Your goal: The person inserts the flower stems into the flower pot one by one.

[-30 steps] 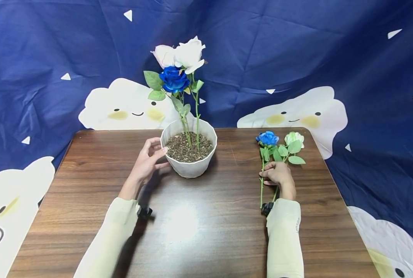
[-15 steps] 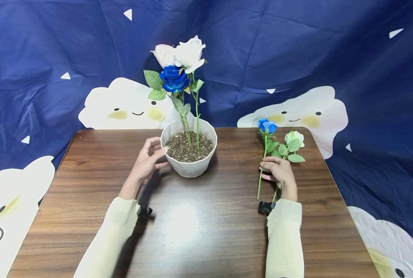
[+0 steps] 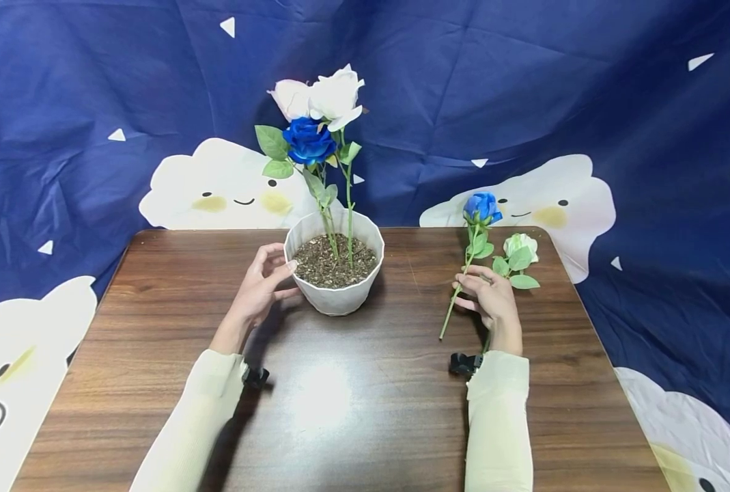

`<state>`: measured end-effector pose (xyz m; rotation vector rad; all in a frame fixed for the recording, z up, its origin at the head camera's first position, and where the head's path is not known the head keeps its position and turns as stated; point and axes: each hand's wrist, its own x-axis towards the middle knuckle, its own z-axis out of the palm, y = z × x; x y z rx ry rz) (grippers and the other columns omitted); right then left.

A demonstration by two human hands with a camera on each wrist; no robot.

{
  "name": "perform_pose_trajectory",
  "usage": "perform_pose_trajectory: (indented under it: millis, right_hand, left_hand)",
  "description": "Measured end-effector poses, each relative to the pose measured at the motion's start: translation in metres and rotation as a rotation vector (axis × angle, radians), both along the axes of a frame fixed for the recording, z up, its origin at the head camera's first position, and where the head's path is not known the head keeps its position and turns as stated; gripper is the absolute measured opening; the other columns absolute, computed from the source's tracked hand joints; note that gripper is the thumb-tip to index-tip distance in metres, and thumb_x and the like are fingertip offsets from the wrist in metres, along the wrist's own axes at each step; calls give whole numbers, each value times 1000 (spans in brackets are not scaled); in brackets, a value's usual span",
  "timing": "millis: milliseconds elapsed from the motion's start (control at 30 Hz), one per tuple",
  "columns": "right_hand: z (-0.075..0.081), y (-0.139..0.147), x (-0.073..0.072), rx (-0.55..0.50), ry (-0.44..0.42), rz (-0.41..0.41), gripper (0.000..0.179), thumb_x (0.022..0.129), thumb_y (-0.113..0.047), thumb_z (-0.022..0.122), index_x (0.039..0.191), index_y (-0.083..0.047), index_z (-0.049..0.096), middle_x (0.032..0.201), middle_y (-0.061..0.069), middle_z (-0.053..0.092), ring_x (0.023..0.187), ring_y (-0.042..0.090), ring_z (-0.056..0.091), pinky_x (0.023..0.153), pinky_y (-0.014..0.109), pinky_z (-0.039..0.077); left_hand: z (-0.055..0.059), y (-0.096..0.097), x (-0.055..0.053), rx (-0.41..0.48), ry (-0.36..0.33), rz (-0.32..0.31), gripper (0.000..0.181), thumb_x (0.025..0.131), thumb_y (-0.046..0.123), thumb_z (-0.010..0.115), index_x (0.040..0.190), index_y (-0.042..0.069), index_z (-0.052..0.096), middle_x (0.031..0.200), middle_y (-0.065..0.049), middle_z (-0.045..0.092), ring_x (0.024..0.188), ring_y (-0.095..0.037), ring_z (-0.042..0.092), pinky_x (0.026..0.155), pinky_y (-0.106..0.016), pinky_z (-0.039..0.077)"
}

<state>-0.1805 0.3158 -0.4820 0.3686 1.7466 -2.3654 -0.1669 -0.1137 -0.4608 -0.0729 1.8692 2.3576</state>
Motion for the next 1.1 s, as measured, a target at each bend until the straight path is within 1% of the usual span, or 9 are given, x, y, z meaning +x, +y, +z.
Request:
perform_pose_trajectory:
  millis: [133, 200, 367, 500, 633, 833, 1100]
  right_hand:
    - [2, -6, -2, -63, 74, -22, 20, 97, 4, 64, 116, 2, 60, 91, 6, 76, 85, 19, 74, 68, 34, 64]
    - [5, -10, -4, -93, 108, -37, 17, 96, 5, 64, 112, 0, 63, 90, 7, 75, 84, 19, 74, 68, 35, 63]
    - [14, -21, -6, -110, 162, -92, 15, 94, 6, 67, 105, -4, 69, 88, 9, 75, 80, 18, 74, 67, 37, 63]
    - [22, -29, -8, -157, 192, -135, 18, 92, 7, 68, 108, 0, 68, 88, 10, 75, 80, 20, 74, 67, 40, 63]
    - [31, -38, -10, -220, 228, -160, 19, 92, 9, 67, 110, 3, 67, 89, 13, 75, 81, 21, 74, 67, 40, 63]
    - [43, -51, -9, -265, 277, -149, 17, 92, 10, 67, 107, 2, 70, 89, 14, 75, 79, 23, 74, 65, 41, 63]
    - [60, -69, -9, -289, 382, -107, 15, 92, 11, 65, 106, 3, 68, 92, 16, 74, 81, 25, 74, 65, 44, 63]
  left_hand:
    - [0, -1, 0, -1, 1, -3, 52, 95, 11, 68, 139, 10, 41, 128, -14, 49, 109, -22, 55, 94, -66, 51]
    - [0, -1, 0, -3, 1, -3, 52, 95, 11, 67, 139, 9, 41, 128, -15, 48, 108, -22, 56, 94, -66, 52]
    - [0, -1, -1, -10, 4, -6, 52, 95, 11, 67, 140, 9, 40, 129, -15, 47, 108, -21, 55, 92, -63, 54]
    - [0, -1, -1, -14, 7, -9, 52, 96, 11, 67, 140, 10, 40, 130, -15, 47, 107, -21, 55, 91, -62, 55]
    - [1, -2, -1, -10, 11, -10, 51, 95, 12, 67, 139, 10, 41, 130, -15, 46, 107, -21, 55, 91, -62, 55]
    - [-1, -2, -1, -9, 9, -12, 51, 96, 11, 67, 139, 10, 40, 132, -18, 45, 107, -20, 55, 91, -62, 55]
    - [-1, -2, 0, -9, 11, -14, 51, 96, 12, 66, 140, 10, 40, 133, -19, 45, 107, -20, 55, 92, -63, 54]
